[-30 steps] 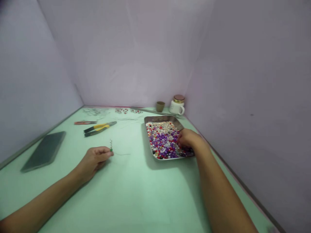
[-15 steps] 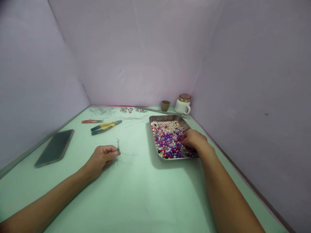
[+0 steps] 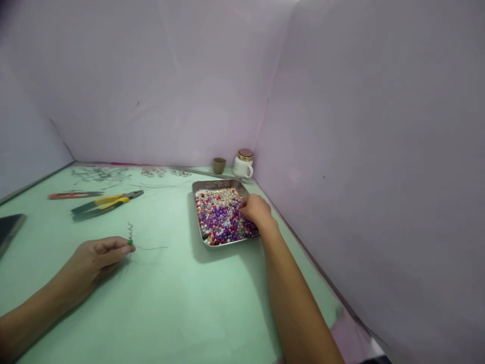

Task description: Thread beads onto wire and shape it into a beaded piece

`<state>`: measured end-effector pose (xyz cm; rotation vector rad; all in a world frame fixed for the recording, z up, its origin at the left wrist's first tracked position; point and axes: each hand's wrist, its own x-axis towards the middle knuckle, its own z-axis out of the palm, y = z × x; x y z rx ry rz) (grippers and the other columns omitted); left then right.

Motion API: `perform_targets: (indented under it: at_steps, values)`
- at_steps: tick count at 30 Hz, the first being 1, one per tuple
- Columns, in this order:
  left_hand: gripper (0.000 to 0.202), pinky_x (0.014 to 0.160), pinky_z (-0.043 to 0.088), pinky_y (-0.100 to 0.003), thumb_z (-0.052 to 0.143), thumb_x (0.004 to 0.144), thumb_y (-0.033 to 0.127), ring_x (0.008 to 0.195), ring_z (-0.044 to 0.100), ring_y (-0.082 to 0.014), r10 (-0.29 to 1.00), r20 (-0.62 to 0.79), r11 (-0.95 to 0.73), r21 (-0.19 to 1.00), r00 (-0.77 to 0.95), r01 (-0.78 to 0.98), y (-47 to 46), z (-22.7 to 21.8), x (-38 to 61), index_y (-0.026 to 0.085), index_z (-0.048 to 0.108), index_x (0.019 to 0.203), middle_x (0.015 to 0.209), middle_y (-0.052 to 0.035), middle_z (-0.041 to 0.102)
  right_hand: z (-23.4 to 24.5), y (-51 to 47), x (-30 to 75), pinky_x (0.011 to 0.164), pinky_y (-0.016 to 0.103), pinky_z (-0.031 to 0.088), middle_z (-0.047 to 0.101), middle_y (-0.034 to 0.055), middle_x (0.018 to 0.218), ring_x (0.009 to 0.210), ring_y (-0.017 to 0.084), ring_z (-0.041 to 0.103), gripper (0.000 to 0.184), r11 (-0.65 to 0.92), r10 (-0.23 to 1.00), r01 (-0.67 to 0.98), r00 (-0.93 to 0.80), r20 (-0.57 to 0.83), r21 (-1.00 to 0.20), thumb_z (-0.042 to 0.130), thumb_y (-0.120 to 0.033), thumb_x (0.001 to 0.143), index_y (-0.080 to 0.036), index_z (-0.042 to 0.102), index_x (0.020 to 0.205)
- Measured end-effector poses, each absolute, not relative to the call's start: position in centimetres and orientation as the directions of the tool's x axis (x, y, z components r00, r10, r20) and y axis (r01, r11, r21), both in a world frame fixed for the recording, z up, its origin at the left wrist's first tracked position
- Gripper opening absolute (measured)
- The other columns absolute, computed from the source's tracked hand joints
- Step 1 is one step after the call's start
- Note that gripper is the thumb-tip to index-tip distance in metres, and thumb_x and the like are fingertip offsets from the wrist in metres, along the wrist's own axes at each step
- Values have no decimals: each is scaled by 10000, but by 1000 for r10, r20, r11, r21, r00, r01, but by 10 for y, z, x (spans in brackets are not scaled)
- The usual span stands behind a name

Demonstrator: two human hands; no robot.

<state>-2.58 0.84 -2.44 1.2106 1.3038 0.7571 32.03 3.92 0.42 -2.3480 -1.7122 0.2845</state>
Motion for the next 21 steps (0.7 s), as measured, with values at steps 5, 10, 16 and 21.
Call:
perform_targets:
  at_steps: [5,10,16,21]
  values:
    - [240,382,165,-167,665,565,369,395,236,-45,937,-297,260,945,186,196,7,-24,-26,165,548,613,446,77,310,-1,41,312,571,224,384,662,45,730,652,156,578,150,-213,975,940,221,1,-268,610,-280,660,-195,680,761]
    - [268,374,158,-158,653,583,404,389,219,-38,933,-306,270,943,191,193,7,-23,-26,159,549,613,440,80,300,1,41,294,667,247,395,668,36,825,764,176,577,188,-68,996,960,81,34,-273,573,-327,705,-225,674,828]
    - [264,365,154,-148,646,601,406,388,228,-35,936,-301,269,946,182,182,9,-27,-27,163,544,617,440,76,312,-1,40,268,899,288,331,550,34,1139,1019,185,491,294,417,905,822,-416,92,-387,605,-202,691,-229,633,982]
    - [245,369,168,-147,659,595,369,397,232,-34,928,-318,290,943,194,163,6,-22,-25,155,545,628,442,79,318,-3,40,280,866,257,354,625,19,992,934,176,536,190,381,906,842,-422,-27,-383,634,-107,611,-208,695,761]
